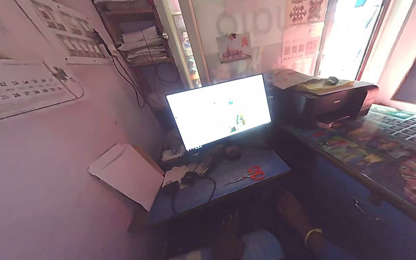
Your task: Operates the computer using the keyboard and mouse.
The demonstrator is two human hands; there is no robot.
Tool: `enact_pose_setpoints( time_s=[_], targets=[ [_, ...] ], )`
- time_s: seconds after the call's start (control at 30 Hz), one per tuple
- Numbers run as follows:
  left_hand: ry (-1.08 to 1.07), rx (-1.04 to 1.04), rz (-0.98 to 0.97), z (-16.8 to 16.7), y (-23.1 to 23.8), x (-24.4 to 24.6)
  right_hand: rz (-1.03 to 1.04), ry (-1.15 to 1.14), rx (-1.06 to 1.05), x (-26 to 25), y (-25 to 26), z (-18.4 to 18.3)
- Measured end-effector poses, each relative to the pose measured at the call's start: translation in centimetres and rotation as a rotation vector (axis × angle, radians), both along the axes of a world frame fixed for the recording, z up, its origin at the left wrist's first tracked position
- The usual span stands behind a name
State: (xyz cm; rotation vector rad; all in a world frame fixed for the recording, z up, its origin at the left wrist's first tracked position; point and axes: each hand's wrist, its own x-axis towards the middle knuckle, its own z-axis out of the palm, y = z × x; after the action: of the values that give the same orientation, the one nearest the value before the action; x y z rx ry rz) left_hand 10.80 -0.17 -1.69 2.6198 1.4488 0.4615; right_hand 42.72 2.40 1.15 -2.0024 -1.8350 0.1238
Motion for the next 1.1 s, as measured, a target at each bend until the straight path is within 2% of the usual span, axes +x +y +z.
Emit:
enact_pose_setpoints(
  time_s=[0.13,0.27,0.37,0.47,0.57,0.67,0.73,0.83,0.93,0.97,1.03,1.1],
  targets=[
    [-0.065,0.077,0.020,-0.3,0.3,0.3,-0.012,-0.004,-0.002,0.0,0.2,-0.2],
    [-0.134,0.079,0.064,1.5,0.4,1.8,-0.021,0.007,0.007,0.2,0.1,0.0],
    [-0.185,0.027,0.046,2.4,1.0,2.5,-0.022,0.015,-0.016,0.3,0.5,-0.1],
    [-0.224,0.014,0.029,1.5,0.6,2.8,-0.010,0.026,-0.037,0.1,0.1,-0.3],
    [-0.164,-0.034,0.033,2.2,-0.6,2.8,0.013,0.041,-0.027,-0.1,-0.3,-0.2],
    [-0.044,-0.167,0.185,6.6,-2.2,2.6,0.013,0.033,0.014,0.1,-0.1,-0.1],
    [-0.102,-0.144,0.322,6.3,-2.6,0.1,0.015,0.028,0.000,0.3,-0.1,-0.1],
    [-0.101,-0.263,0.597,7.6,-2.9,-4.9,0.025,0.027,0.039,0.0,0.0,-0.4],
    [-0.030,-0.078,0.824,4.0,-2.6,-9.4,-0.014,0.044,0.001,-0.3,0.0,-0.4],
    [-0.062,-0.049,0.851,3.1,-2.5,-10.4,-0.031,0.055,-0.033,-0.4,0.0,-0.1],
    [-0.173,-0.053,0.861,3.5,-2.8,-10.9,-0.042,0.057,-0.055,-0.5,0.0,0.3],
    [-0.193,0.010,0.825,3.3,-3.1,-10.9,-0.036,0.045,-0.057,-0.5,0.0,0.5]
  ],
)
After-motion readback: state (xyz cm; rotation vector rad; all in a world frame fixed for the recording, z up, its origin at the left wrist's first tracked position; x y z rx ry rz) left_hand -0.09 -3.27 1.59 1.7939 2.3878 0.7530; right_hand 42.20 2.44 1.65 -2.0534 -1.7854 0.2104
